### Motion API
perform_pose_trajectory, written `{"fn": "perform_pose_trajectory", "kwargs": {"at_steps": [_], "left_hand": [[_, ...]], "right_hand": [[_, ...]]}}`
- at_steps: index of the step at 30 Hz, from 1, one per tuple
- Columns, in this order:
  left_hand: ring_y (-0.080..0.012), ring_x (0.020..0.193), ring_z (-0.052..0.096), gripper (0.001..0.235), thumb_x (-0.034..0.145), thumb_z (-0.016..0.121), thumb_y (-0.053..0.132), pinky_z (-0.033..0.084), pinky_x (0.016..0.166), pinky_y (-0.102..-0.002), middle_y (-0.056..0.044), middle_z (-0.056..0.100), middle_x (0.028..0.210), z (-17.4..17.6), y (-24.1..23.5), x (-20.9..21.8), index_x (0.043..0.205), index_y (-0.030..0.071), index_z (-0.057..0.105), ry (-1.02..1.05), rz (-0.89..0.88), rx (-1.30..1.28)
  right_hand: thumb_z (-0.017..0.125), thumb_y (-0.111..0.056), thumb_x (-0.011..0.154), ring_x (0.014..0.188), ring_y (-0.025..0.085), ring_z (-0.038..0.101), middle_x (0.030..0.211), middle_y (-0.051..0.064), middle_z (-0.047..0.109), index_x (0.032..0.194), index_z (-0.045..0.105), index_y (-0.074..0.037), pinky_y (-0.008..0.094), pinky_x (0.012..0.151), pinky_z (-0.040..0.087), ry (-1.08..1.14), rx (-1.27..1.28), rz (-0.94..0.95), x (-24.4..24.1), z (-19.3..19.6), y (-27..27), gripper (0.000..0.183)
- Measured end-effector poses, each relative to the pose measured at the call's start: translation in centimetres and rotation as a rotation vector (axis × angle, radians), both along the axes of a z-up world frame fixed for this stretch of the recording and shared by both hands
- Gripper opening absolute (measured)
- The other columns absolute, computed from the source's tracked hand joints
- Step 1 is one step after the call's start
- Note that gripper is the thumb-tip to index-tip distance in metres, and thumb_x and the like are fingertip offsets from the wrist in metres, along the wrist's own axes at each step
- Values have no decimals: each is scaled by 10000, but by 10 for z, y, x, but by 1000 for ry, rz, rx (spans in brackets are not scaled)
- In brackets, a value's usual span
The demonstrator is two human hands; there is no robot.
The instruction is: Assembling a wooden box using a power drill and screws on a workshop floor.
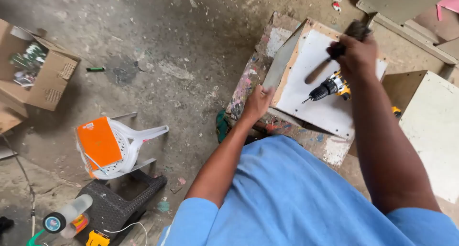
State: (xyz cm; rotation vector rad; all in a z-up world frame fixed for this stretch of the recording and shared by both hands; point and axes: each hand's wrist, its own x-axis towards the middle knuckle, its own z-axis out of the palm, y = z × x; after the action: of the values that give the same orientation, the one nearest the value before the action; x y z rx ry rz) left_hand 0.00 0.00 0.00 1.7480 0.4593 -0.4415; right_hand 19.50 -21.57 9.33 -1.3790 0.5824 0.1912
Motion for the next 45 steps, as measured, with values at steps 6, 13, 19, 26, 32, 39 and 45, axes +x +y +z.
{"fn": "perform_pose_trajectory", "kwargs": {"at_steps": [6, 13, 19, 26, 32, 39, 45], "left_hand": [[-409, 1043, 692, 409, 889, 716, 397, 550, 917, -532, -234, 712, 929, -71, -11, 4, 1091, 46, 661, -109, 62, 251], [-282, 787, 759, 272, 932, 558, -68, 670, 650, -294, -199, 677, 969, -122, 8, -24, 1191, -11, 616, 3, 572, -384], [-396, 836, 759, 397, 1003, 539, -16, 703, 749, -440, -327, 666, 1035, -4, -28, -12, 1328, -86, 322, -23, 724, -458], [-238, 547, 744, 204, 969, 724, 172, 629, 422, -253, -190, 743, 750, 6, -26, 20, 1012, 38, 577, -146, 478, -356], [-240, 748, 761, 138, 953, 726, 73, 639, 596, -250, -189, 739, 885, 18, 16, 20, 1038, -19, 668, -82, 564, -625], [-209, 733, 723, 74, 968, 671, 4, 638, 651, -245, -161, 726, 853, -24, 4, 22, 1014, -45, 703, 57, 399, -911], [-170, 678, 724, 128, 963, 713, 104, 636, 622, -226, -160, 743, 821, -51, -20, 16, 984, -22, 709, 275, 470, -1040]], "right_hand": [[678, -103, 928, 1015, 157, 686, 1150, 129, 607, 1295, 532, 4, 380, 796, 595, 95, -272, 100, 71, -184, -26, 410], [825, -376, 898, 1387, 373, 506, 1527, 306, 432, 1581, 309, -5, 505, 1154, 408, -41, -708, 624, -9, 16, -82, 933], [814, -583, 771, 1258, 458, 638, 1298, 319, 690, 1376, 626, 59, 563, 1062, 498, 324, -1067, 1163, -55, -1, -141, 902], [860, -493, 674, 1241, 478, 614, 1225, 312, 703, 1308, 680, -20, 557, 1031, 479, 190, -960, 1070, -72, -40, -170, 811], [862, -217, 741, 1103, 349, 658, 1164, 201, 694, 1261, 662, -9, 474, 972, 524, -84, -378, 774, -162, -11, -224, 595], [775, -59, 822, 993, 147, 615, 1153, 39, 658, 1245, 620, -91, 311, 859, 557, -74, -427, 219, -246, 26, -119, 452], [758, -21, 788, 801, 219, 699, 1001, 126, 714, 1136, 657, -31, 343, 721, 610, 97, -222, -56, -291, 14, -42, 362]]}}
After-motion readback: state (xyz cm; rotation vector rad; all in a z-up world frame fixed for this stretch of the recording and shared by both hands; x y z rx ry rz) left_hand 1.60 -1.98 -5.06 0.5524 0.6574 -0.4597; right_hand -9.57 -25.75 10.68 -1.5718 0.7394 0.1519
